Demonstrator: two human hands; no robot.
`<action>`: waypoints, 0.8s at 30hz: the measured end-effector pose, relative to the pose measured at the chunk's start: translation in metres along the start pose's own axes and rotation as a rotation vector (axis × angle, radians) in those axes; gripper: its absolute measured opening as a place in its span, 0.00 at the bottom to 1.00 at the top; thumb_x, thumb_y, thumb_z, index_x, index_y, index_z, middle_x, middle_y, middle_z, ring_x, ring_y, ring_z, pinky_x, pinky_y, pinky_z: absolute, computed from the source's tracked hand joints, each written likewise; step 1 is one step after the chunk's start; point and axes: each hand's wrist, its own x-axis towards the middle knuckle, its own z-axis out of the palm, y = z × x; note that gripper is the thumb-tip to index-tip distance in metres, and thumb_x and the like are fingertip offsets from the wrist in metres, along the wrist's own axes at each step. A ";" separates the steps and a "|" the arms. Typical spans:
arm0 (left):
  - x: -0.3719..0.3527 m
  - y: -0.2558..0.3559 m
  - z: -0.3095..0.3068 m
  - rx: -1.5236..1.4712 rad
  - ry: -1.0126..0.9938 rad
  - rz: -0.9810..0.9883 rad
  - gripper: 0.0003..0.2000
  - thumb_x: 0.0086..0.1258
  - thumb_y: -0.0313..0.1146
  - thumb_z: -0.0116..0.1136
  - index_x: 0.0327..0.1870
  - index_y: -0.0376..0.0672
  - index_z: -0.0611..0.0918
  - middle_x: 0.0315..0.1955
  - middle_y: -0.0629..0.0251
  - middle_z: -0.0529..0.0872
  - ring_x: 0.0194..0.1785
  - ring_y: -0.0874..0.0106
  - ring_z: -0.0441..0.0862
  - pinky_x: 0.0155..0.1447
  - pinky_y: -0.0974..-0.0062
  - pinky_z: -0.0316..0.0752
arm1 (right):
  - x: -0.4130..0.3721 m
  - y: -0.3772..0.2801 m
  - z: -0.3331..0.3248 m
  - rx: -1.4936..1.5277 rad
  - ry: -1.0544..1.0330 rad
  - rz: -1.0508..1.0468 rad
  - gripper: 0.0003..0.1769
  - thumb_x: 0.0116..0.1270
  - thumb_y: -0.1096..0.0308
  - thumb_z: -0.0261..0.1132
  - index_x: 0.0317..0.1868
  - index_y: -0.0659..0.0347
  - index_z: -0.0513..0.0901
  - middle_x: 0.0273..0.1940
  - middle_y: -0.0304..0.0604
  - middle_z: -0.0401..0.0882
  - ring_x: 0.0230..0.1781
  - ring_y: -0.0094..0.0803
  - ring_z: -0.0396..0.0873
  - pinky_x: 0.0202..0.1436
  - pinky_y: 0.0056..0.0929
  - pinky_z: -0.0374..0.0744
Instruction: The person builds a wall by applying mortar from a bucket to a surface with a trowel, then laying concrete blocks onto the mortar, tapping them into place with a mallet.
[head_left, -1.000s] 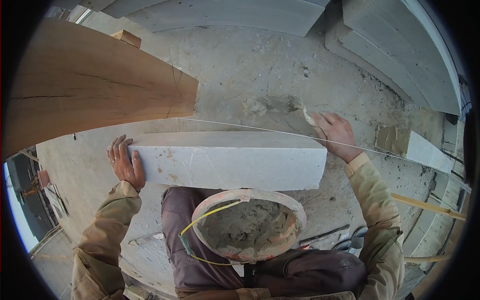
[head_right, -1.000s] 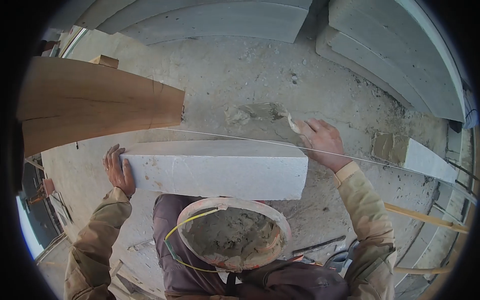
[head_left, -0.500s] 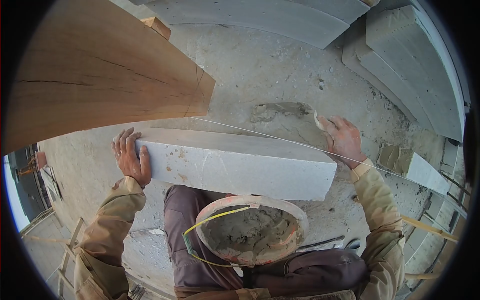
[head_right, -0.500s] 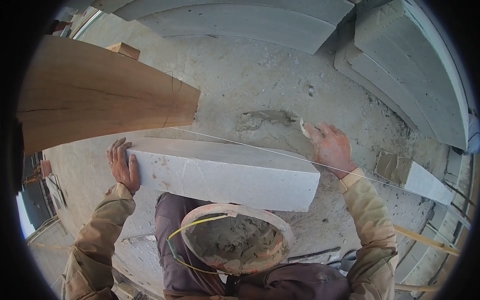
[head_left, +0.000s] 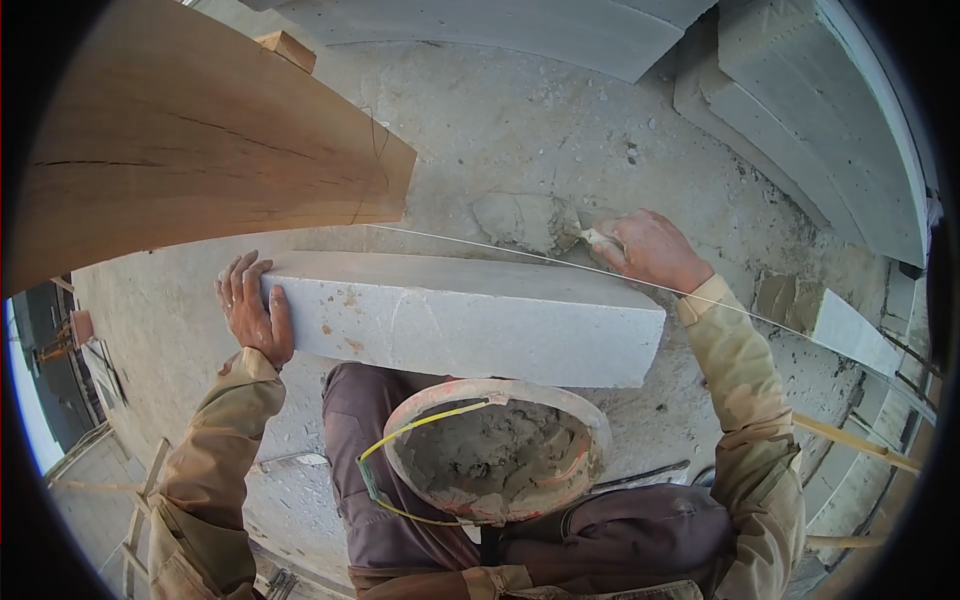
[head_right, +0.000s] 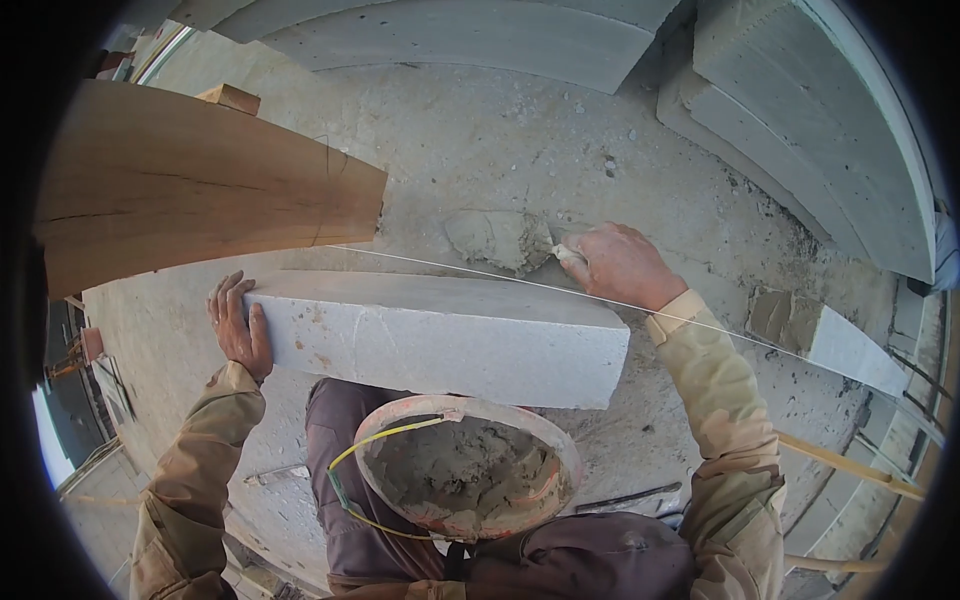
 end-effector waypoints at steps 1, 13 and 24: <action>0.000 0.000 0.000 0.031 0.007 0.020 0.21 0.76 0.42 0.47 0.62 0.39 0.77 0.66 0.46 0.76 0.74 0.44 0.67 0.79 0.40 0.50 | -0.002 -0.003 -0.001 -0.065 -0.043 0.041 0.17 0.74 0.56 0.63 0.52 0.58 0.88 0.41 0.56 0.88 0.45 0.56 0.85 0.54 0.51 0.80; 0.000 -0.004 0.005 0.009 0.028 0.037 0.20 0.76 0.41 0.47 0.62 0.40 0.77 0.67 0.48 0.76 0.74 0.44 0.66 0.79 0.38 0.49 | -0.104 0.081 0.022 -0.039 0.157 0.178 0.19 0.70 0.58 0.65 0.57 0.56 0.88 0.45 0.52 0.89 0.45 0.53 0.86 0.55 0.48 0.81; 0.002 -0.002 0.004 0.024 0.040 0.067 0.20 0.77 0.42 0.46 0.61 0.39 0.78 0.66 0.47 0.76 0.73 0.45 0.67 0.78 0.40 0.52 | -0.034 0.010 0.002 -0.090 0.185 -0.031 0.18 0.72 0.55 0.64 0.56 0.52 0.89 0.44 0.47 0.88 0.46 0.49 0.86 0.54 0.48 0.81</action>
